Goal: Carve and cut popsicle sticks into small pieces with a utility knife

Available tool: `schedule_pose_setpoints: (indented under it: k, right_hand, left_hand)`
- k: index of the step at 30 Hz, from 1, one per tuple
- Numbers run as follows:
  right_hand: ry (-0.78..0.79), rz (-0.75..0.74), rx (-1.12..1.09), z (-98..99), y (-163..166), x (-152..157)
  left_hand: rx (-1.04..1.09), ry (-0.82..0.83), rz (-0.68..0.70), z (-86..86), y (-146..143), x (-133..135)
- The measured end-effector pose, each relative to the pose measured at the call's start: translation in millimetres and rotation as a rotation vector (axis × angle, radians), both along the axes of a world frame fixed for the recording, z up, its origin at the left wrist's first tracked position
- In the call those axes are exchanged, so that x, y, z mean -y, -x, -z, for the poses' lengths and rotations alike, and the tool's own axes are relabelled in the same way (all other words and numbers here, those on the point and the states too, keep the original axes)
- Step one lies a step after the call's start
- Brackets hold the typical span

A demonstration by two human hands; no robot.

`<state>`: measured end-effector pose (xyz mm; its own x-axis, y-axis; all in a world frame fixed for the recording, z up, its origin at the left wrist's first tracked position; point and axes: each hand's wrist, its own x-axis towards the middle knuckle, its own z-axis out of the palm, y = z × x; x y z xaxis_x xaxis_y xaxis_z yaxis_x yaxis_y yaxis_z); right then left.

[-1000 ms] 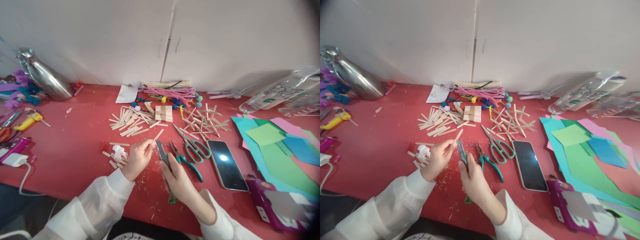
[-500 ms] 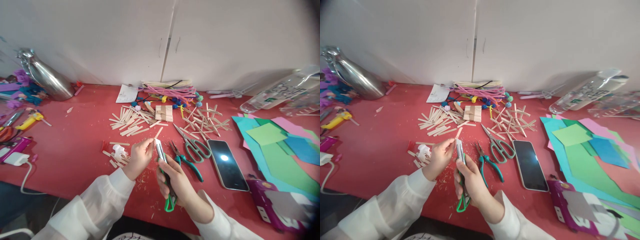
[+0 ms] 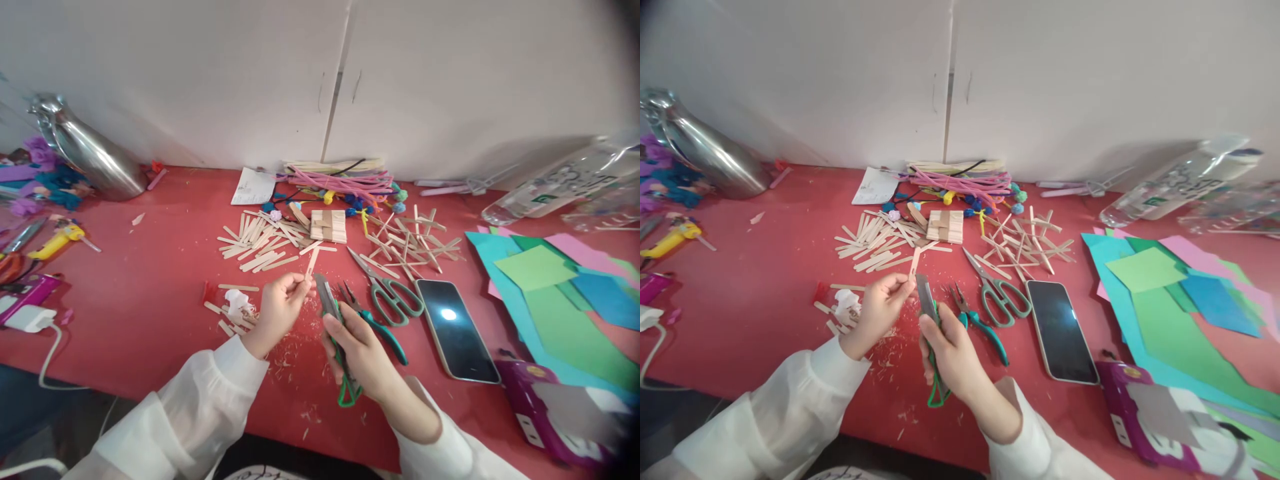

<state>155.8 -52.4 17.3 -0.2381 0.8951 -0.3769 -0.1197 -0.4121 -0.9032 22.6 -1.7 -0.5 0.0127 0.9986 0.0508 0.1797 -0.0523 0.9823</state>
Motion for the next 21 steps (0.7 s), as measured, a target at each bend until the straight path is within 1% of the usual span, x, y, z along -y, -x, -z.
schedule_pose_setpoints:
  k: [3,7,10,13,16,19,21]
  right_hand:
    - [-0.083,-0.016,0.161,3.3,1.5,0.3]
    - [-0.144,-0.04,0.296,10.2,0.3,1.2]
    - [-0.234,-0.038,0.415,16.0,-2.2,1.5]
    - [-0.294,-0.043,0.512,16.7,-3.7,1.3]
    - [-0.233,-0.071,0.478,11.5,-3.3,1.8]
    - [-0.122,-0.092,0.35,5.6,-1.5,3.4]
    - [-0.078,-0.093,0.264,3.2,-0.3,4.5]
  left_hand:
    - [-0.063,-0.043,0.015,-0.8,0.8,1.3]
    - [-0.127,-0.1,0.024,-2.6,1.9,2.7]
    - [-0.181,-0.125,0.025,-1.7,3.4,3.0]
    - [-0.294,-0.184,0.002,0.8,5.3,2.6]
    - [-0.413,-0.276,-0.025,2.5,6.5,2.6]
    - [-0.461,-0.332,-0.026,3.0,6.6,3.9]
    - [-0.483,-0.361,-0.033,3.3,6.3,5.2]
